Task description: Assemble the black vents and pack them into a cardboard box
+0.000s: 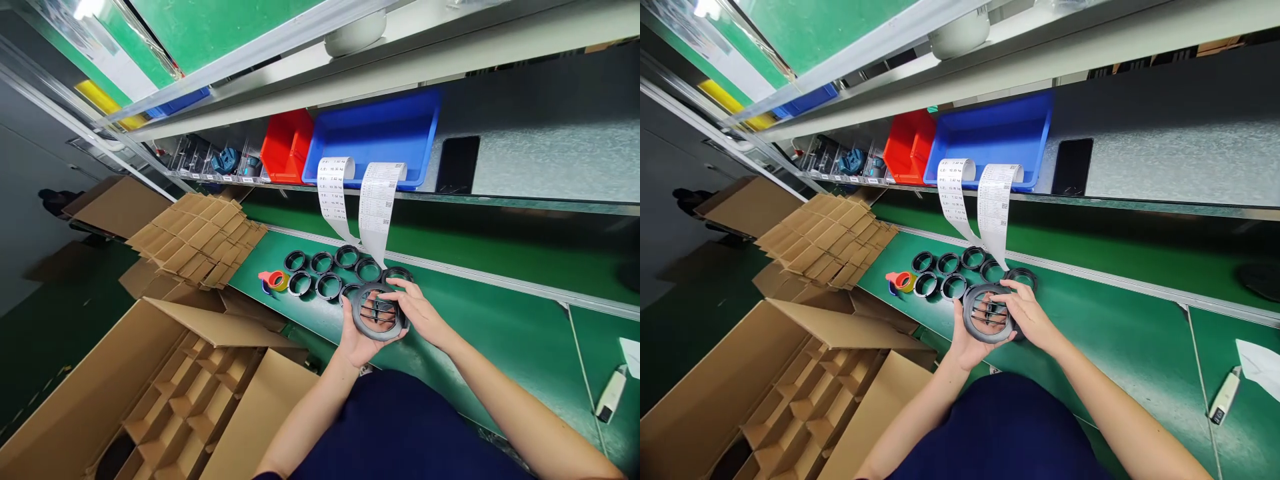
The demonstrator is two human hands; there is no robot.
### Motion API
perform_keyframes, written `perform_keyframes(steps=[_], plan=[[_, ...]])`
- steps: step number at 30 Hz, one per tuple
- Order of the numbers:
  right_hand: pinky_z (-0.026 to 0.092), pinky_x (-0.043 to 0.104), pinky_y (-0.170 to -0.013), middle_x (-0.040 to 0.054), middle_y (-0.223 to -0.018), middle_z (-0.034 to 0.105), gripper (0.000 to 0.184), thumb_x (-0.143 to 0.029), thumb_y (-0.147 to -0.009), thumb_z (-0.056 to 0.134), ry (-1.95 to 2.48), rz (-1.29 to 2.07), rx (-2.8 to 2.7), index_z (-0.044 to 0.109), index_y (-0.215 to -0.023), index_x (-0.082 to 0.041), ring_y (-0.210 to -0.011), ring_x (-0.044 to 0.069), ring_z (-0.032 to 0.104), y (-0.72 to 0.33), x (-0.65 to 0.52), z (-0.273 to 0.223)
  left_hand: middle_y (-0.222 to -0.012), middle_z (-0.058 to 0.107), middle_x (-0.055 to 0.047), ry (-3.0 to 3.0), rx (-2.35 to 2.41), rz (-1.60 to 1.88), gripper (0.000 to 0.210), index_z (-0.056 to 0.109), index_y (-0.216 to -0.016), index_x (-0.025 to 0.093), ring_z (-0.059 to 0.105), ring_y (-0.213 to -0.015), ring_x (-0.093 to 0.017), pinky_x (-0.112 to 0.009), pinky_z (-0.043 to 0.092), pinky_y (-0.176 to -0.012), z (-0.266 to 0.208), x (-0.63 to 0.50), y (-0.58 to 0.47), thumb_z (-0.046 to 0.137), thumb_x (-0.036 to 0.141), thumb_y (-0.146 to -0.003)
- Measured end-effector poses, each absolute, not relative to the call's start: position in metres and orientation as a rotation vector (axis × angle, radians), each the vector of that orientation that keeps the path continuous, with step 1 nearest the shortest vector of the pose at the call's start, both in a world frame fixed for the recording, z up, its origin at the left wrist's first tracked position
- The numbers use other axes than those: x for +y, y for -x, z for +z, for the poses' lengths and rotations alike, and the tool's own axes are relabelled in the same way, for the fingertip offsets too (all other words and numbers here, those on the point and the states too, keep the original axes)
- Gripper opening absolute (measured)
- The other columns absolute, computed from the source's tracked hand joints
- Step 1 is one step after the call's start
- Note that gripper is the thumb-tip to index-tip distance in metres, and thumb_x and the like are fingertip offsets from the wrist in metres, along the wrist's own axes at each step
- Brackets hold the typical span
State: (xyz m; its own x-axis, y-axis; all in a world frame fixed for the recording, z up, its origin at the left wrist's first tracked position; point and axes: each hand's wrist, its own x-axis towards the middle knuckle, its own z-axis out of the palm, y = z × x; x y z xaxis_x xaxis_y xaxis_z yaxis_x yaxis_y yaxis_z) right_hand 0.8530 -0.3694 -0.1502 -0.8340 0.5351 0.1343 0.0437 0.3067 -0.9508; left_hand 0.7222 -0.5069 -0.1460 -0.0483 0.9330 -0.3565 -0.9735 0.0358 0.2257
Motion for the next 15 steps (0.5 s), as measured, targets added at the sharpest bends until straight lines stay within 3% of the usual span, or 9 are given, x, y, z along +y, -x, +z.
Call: perform_keyframes(steps=[7, 10, 13, 15], plan=[[0.032, 0.058, -0.115, 0.0066, -0.148, 0.044, 0.048, -0.045, -0.103, 0.025, 0.478, 1.346, -2.23, 0.059, -0.134, -0.032, -0.139, 0.029, 0.034, -0.858, -0.373, -0.166, -0.132, 0.061, -0.014, 0.093, 0.482, 1.557, 0.08, 0.055, -0.132, 0.026, 0.058, -0.119, -0.034, -0.059, 0.039, -0.104, -0.149, -0.503, -0.72, 0.044, 0.083, -0.077], [0.024, 0.061, -0.118, 0.0101, -0.155, 0.037, 0.05, -0.047, -0.099, 0.042, 0.235, 1.083, -2.452, 0.048, -0.144, -0.027, -0.143, 0.031, 0.028, -0.859, -0.38, -0.178, -0.122, 0.067, -0.012, 0.152, 0.551, 1.555, 0.078, 0.058, -0.13, 0.021, 0.062, -0.114, -0.029, -0.05, 0.043, -0.104, -0.16, -0.502, -0.72, 0.04, 0.08, -0.082], [0.014, 0.064, -0.119, 0.0153, -0.16, 0.024, 0.072, -0.05, -0.088, 0.063, 0.132, 0.985, -2.68, 0.039, -0.15, -0.022, -0.147, 0.036, 0.018, -0.857, -0.384, -0.195, -0.12, 0.069, -0.012, 0.217, 0.619, 1.483, 0.072, 0.061, -0.126, 0.017, 0.06, -0.117, -0.029, -0.047, 0.042, -0.107, -0.177, -0.501, -0.724, 0.039, 0.074, -0.088], [0.019, 0.064, -0.117, 0.0167, -0.163, 0.011, 0.093, -0.052, -0.08, 0.071, 0.285, 1.155, -2.76, 0.026, -0.155, -0.023, -0.148, 0.039, 0.011, -0.854, -0.381, -0.208, -0.122, 0.067, -0.014, 0.221, 0.636, 1.402, 0.075, 0.06, -0.128, 0.015, 0.057, -0.123, -0.032, -0.048, 0.04, -0.108, -0.189, -0.499, -0.727, 0.04, 0.074, -0.087]])
